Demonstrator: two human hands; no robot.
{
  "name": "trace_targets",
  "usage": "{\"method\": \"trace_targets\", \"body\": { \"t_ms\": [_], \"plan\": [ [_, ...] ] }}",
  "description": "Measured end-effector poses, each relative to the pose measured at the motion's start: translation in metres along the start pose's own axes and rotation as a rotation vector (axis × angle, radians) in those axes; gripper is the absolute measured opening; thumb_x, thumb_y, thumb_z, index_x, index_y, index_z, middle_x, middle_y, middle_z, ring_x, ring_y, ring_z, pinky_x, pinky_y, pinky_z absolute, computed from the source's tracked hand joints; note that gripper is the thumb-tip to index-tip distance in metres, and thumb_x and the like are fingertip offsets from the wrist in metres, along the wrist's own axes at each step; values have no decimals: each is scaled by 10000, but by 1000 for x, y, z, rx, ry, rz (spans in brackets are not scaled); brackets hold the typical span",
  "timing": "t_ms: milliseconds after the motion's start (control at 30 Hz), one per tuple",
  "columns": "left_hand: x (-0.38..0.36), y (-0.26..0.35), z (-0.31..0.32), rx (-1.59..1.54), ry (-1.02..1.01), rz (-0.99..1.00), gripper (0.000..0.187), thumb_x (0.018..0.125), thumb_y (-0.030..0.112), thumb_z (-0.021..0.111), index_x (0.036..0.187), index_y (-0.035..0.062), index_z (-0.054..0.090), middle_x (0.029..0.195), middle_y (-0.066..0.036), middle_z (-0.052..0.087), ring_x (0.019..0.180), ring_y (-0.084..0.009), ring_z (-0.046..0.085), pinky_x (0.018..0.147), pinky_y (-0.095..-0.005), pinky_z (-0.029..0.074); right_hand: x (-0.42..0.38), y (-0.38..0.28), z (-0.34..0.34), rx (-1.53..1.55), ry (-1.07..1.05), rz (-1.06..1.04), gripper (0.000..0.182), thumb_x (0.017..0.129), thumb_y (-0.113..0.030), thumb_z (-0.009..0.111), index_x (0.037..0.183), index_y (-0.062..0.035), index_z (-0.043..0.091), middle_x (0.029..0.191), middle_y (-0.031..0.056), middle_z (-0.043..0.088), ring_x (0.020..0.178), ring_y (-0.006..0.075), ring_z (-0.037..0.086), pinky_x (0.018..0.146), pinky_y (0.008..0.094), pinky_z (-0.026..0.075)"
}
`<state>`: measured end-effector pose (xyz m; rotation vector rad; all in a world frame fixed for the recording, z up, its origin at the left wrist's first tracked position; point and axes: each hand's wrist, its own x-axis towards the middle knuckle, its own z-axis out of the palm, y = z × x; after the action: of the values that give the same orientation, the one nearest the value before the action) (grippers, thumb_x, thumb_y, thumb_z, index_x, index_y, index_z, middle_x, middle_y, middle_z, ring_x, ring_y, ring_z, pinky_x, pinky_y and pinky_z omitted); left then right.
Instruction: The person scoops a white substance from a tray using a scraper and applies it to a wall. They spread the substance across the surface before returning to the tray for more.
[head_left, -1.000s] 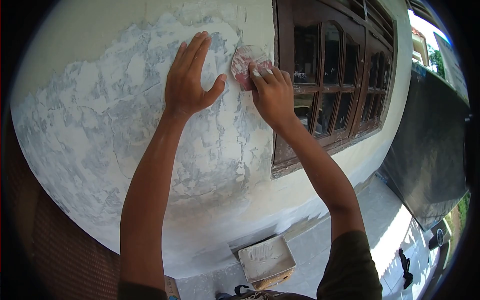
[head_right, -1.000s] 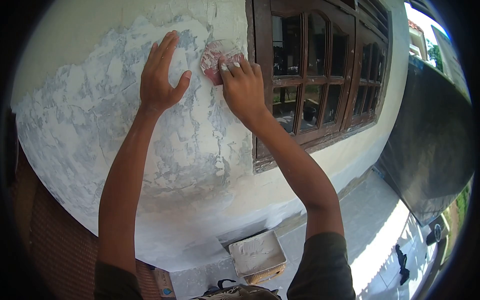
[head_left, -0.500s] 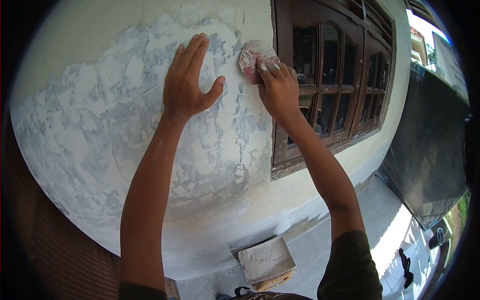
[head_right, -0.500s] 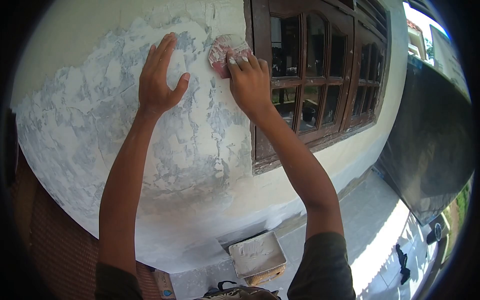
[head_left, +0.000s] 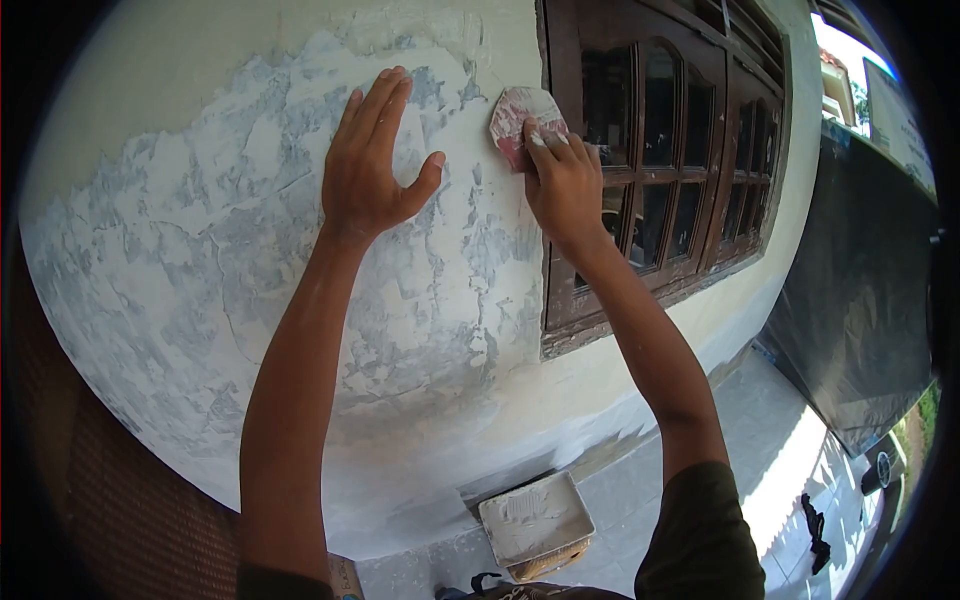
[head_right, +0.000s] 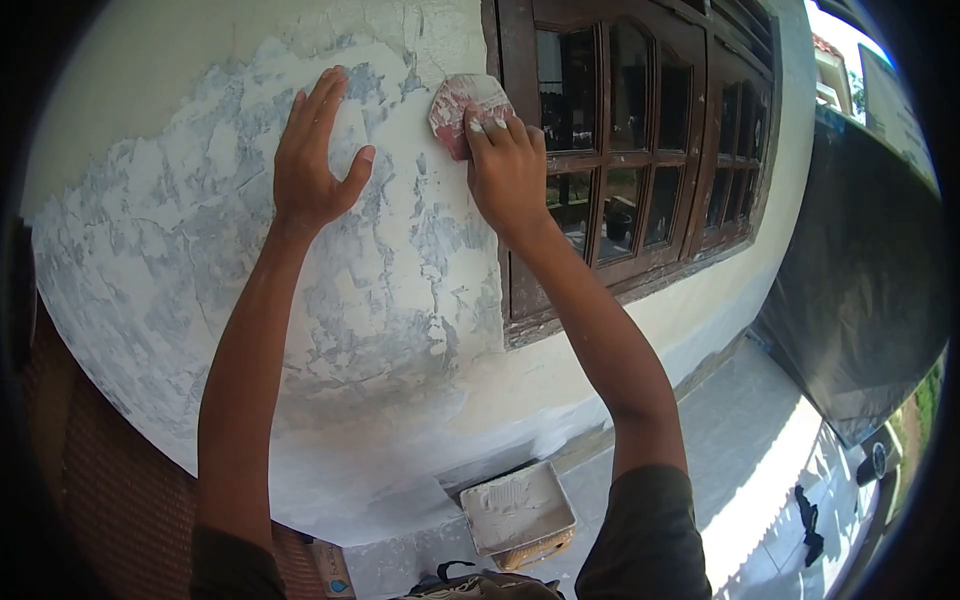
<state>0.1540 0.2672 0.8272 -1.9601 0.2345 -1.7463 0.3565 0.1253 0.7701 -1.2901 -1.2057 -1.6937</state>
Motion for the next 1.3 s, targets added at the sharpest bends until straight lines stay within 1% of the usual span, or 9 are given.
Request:
{"method": "trace_targets", "body": {
  "t_ms": [133,367,467,700,833,967,1167,1267,1300],
  "plan": [
    [0,0,-1,4,-2,4,702,824,354,676,1385,-40,530,1458,-197,533,1374,-335,503,1156,-522,364,-23,-21,-24,157,-32,6,438,764,-40,702,1202,-39,704,852,86,629,883,277,603,791,415,451],
    [0,1,-1,2,-2,-10,699,815,341,679,1385,-37,532,1457,-191,537,1373,-331,505,1156,-519,367,61,22,3,10,150,71,396,771,-46,690,1167,-48,710,867,72,672,889,267,610,804,398,473],
    [0,1,-1,-11,4,-6,700,812,340,680,1385,-35,534,1457,-188,538,1372,-331,506,1156,-521,367,41,17,8,-52,24,3,521,736,-39,720,1255,-34,672,914,90,681,885,289,613,790,405,485],
    [0,1,-1,6,3,-1,701,811,341,684,1386,-32,535,1454,-190,541,1374,-329,506,1156,-521,366,-16,-25,-36,179,-98,60,488,744,18,698,1231,-16,696,862,120,651,872,295,617,756,383,487],
    [-1,-1,1,8,2,3,696,819,349,678,1384,-32,538,1456,-191,540,1374,-328,507,1156,-520,367,53,19,-26,358,123,345,382,778,-18,670,1156,-10,728,843,175,648,752,337,629,697,402,518],
    [-2,2,-1,-28,-5,0,676,841,267,646,1438,-5,484,1497,-181,505,1397,-343,475,1171,-533,335,84,54,1,418,179,321,378,770,-12,637,1136,-1,732,844,195,669,726,327,658,706,379,522],
    [-1,1,-1,-39,2,-4,673,841,264,646,1434,-11,486,1491,-186,509,1395,-348,476,1168,-536,338,64,54,-9,598,11,394,390,776,-9,608,1150,17,718,797,163,654,707,184,635,707,300,500],
    [-1,1,0,0,1,-3,691,820,344,674,1383,-33,540,1452,-192,545,1374,-325,507,1158,-517,367,35,60,-15,680,-84,439,371,794,-1,609,1148,28,715,796,117,646,731,129,602,720,263,485],
    [-1,1,0,1,0,-4,690,818,341,675,1382,-33,541,1452,-192,545,1375,-326,506,1159,-517,365,23,61,-14,775,-106,451,334,818,8,594,1129,35,715,789,55,619,745,91,551,713,258,467]
  ]
}}
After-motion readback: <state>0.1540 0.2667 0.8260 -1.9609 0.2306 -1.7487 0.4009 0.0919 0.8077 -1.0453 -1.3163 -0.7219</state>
